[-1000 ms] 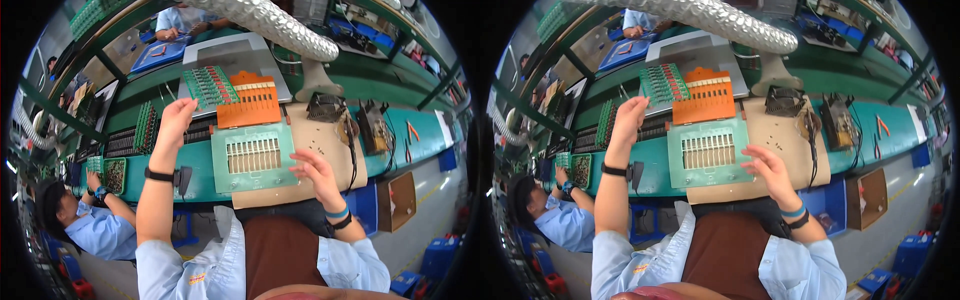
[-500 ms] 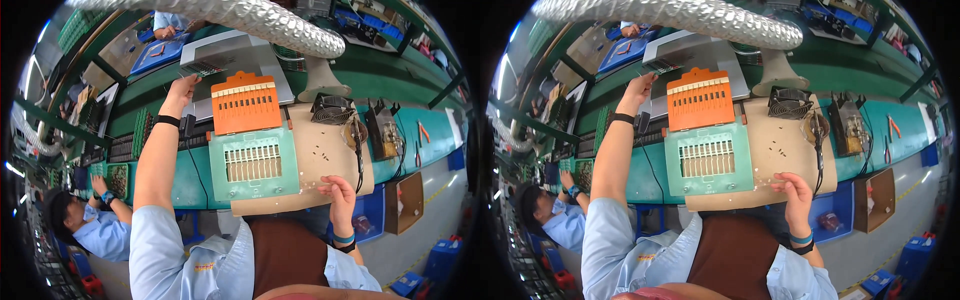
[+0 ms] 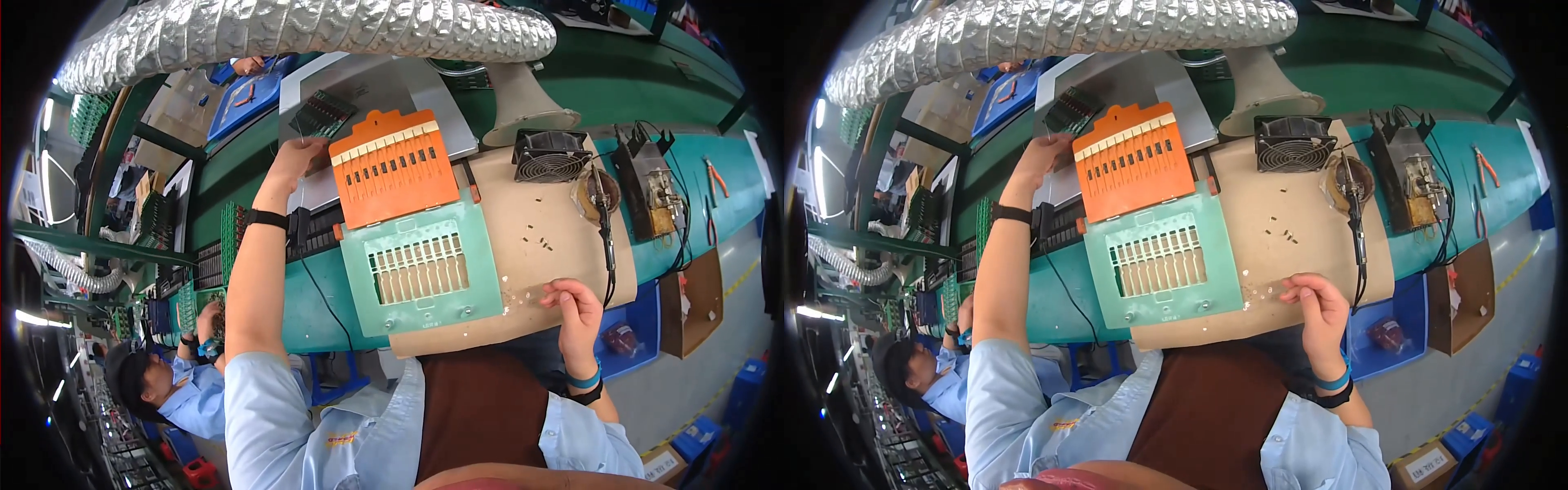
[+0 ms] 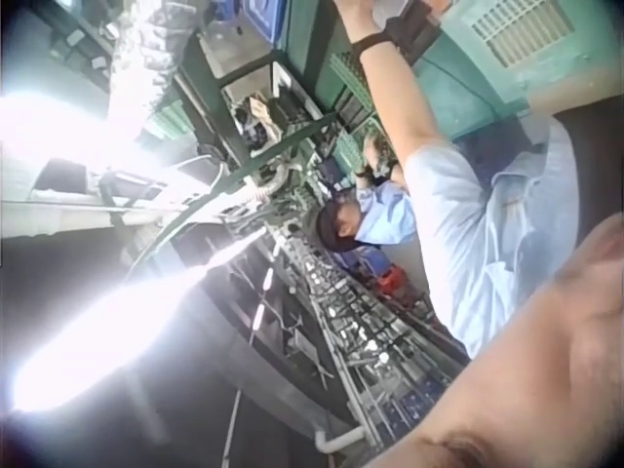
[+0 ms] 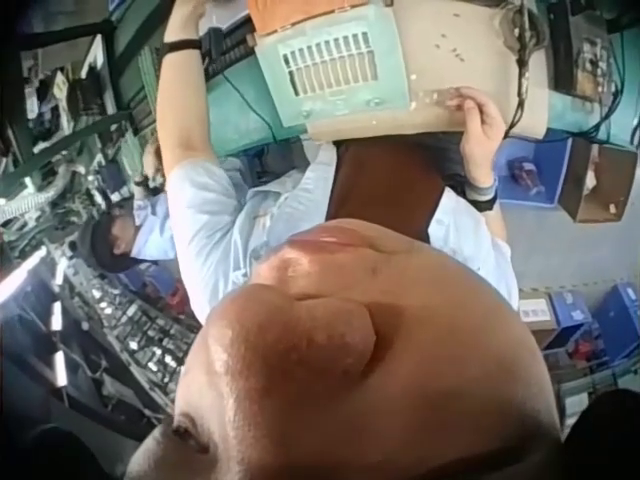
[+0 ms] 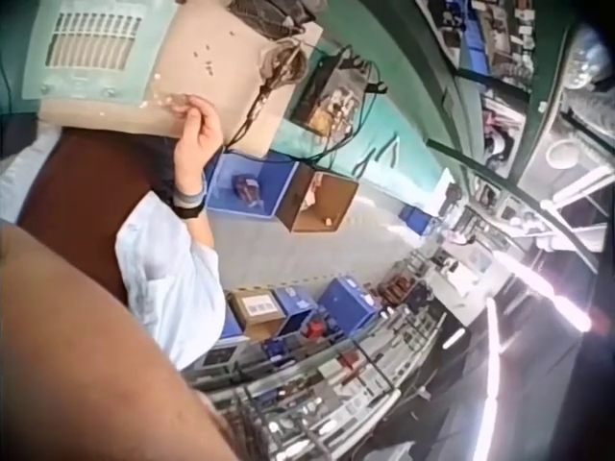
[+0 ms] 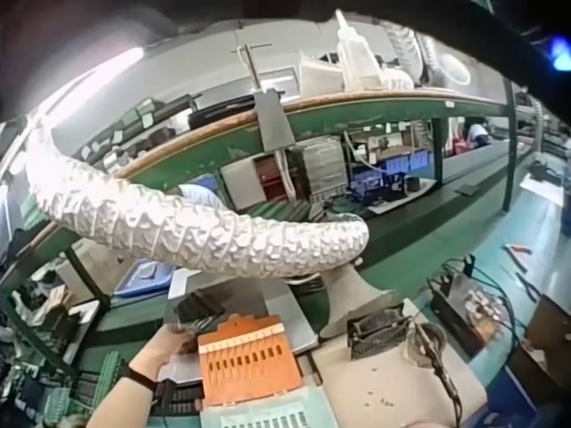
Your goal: Soldering electronic components onto a printed circuit board using a soldering iron and solder wire.
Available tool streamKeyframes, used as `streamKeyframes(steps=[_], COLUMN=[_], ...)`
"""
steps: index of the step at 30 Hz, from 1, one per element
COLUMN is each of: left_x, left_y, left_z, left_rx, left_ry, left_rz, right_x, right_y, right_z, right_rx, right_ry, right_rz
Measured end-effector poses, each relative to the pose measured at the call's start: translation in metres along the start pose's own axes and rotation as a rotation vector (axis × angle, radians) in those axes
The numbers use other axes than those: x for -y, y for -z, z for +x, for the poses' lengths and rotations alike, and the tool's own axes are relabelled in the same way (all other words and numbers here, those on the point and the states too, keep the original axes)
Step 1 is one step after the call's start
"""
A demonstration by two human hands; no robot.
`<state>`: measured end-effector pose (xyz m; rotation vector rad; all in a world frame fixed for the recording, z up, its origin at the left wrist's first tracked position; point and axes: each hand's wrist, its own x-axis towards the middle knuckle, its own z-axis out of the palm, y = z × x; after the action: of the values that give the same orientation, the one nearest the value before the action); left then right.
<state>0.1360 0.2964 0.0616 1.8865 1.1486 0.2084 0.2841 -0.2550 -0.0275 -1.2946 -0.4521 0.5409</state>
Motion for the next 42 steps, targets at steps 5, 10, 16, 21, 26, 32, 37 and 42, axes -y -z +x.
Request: streamKeyframes(steps=[5,10,16,21,26,32,37,42], left_x=[-0.008,-0.001,0.007,-0.011,-0.063,-0.007,0.053,0.069], left_y=[-0.006,-0.010,-0.014,-0.009,-0.015,0.009,0.032,0.031], left_z=[0.019,0.022,0.040,-0.020,-0.183,-0.290,-0.317,-0.335], left_rx=[-0.072,-0.074,-0.214,-0.247,-0.241,-0.529,-0.817,-0.683], left_ry=[-0.017,-0.073,-0.334,-0.286,-0.348,-0.258,-0.103,-0.026], left_rz=[-0.117,0.117,0.099,0.071,0.049,0.287,0.369,0.015], right_x=[0.002,-0.003,0.002,0.002,-0.003,-0.011,-0.013,-0.012], right_y=[0.003,0.004,0.002,0.000,0.006,0.001,-0.007,-0.015], right_z=[-0.003,-0.007,-0.014,-0.014,-0.010,-0.003,-0.001,-0.004], right_rx=[-0.030,-0.059,-0.023,-0.024,-0.022,0.032,0.092,0.099], right_ry=[0.004,-0.058,-0.033,-0.019,-0.001,-0.001,-0.010,-0.022], right_rz=[-0.020,0.007,0.000,-0.011,-0.011,0.001,0.016,0.011])
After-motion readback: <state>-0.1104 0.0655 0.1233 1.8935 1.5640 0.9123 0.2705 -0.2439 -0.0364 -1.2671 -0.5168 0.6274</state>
